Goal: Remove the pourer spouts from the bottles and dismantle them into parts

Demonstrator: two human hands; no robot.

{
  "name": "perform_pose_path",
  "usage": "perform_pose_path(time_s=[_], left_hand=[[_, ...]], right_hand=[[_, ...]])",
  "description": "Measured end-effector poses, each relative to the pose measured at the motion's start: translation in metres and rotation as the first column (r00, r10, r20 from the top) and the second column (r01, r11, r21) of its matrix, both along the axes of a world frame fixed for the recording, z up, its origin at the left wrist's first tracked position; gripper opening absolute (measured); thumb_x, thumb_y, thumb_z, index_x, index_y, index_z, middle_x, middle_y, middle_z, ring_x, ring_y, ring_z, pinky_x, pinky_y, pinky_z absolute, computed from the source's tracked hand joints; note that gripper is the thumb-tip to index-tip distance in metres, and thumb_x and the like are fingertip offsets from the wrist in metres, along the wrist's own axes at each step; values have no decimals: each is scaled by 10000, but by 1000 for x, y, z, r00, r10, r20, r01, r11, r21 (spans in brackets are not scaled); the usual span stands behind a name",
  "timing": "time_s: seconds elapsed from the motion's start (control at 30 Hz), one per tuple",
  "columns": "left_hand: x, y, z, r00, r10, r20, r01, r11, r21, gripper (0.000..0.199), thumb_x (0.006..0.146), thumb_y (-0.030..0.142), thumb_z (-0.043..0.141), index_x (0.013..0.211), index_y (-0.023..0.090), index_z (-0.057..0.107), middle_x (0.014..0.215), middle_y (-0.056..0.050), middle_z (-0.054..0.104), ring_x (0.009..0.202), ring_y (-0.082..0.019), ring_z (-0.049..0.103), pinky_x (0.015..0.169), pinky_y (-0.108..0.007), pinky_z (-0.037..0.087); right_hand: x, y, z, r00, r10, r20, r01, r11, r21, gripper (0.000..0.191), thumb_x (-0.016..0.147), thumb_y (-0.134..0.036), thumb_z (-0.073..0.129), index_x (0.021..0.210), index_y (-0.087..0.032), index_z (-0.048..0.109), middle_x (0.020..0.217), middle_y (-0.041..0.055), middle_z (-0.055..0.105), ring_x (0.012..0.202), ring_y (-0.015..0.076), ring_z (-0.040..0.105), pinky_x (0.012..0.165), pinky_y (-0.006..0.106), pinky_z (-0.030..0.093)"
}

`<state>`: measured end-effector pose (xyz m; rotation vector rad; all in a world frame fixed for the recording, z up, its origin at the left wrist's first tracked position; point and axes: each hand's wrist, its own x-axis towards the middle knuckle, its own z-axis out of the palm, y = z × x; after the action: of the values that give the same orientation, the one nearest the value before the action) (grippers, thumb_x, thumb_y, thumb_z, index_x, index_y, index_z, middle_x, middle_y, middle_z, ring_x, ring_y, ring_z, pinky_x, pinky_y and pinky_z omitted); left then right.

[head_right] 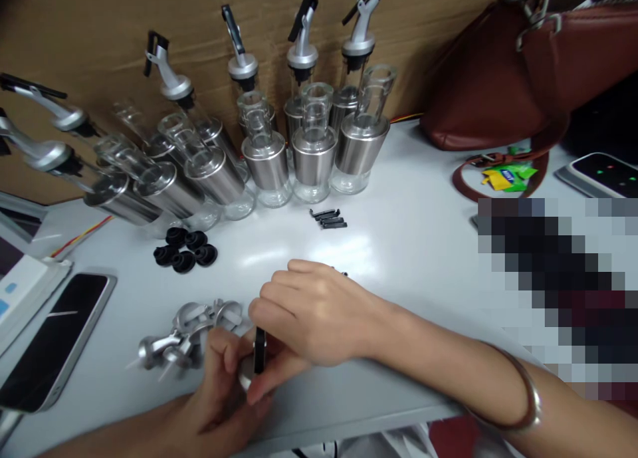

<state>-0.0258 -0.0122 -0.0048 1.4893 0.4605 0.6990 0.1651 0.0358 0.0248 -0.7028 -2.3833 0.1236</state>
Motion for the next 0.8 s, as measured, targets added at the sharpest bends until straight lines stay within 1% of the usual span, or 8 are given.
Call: perform_pose_path(time_s=[0.17,0.27,0.37,0.43,0.47,0.57,0.67,0.8], left_hand=[[4,-1,-1,998,26,56,-17,988,-153,382,878,337,580,994,293,219,928,3,380,785,-123,378,693,-264,361],[5,1,-2,998,45,45,-30,956,-292,508,816,336,671,1089,309,244,899,20,406,749,-110,398,656,-246,353],[8,6,5,997,15,-73,-44,909,-414,490,760,310,710,1104,251,365,853,20,439,693,-104,400,596,-232,331],[9,10,12,980,-55,-191,-31,907,-421,328,744,260,684,964,201,448,742,38,420,627,-90,357,548,-225,293],[10,11,15,968,-92,-234,-12,913,-408,246,741,232,655,875,192,452,678,53,386,588,-80,321,521,-221,265],[13,12,23,946,-141,-291,27,930,-366,183,715,193,558,706,197,375,582,75,287,517,-60,225,454,-215,194],[16,12,29,928,-144,-344,5,928,-374,185,678,203,513,669,206,329,566,76,284,482,-50,215,409,-200,177],[18,12,31,914,-160,-372,20,936,-352,160,660,209,508,670,206,349,551,75,296,447,-44,238,373,-189,179]], right_hand=[[0,1,-1,1000,6,19,-5,998,-70,634,930,-635,286,628,-145,552,531,-32,452,502,107,361,490,266,256],[0,-1,-1,1000,4,21,-3,1000,-21,593,956,-577,309,651,-140,570,541,-31,460,516,110,357,506,266,270],[0,-3,0,999,-1,38,-1,999,43,551,981,-506,322,643,-146,568,549,-29,445,526,120,329,514,274,262],[0,-4,0,999,-8,50,4,998,70,557,984,-502,313,618,-153,548,546,-30,422,524,125,306,509,284,241],[0,-5,0,998,-8,58,4,997,79,566,985,-505,295,612,-157,540,544,-30,414,521,127,299,507,290,232],[-1,-7,-2,996,-8,94,1,997,79,585,997,-498,222,612,-170,516,540,-23,415,512,137,299,506,298,225],[-2,-10,-5,992,-14,129,2,996,92,583,1011,-451,175,607,-180,496,525,-16,428,490,142,305,501,296,225],[-2,-12,-7,989,-19,147,-4,988,152,591,1011,-445,186,566,-185,475,482,-20,412,447,138,288,488,296,207]])
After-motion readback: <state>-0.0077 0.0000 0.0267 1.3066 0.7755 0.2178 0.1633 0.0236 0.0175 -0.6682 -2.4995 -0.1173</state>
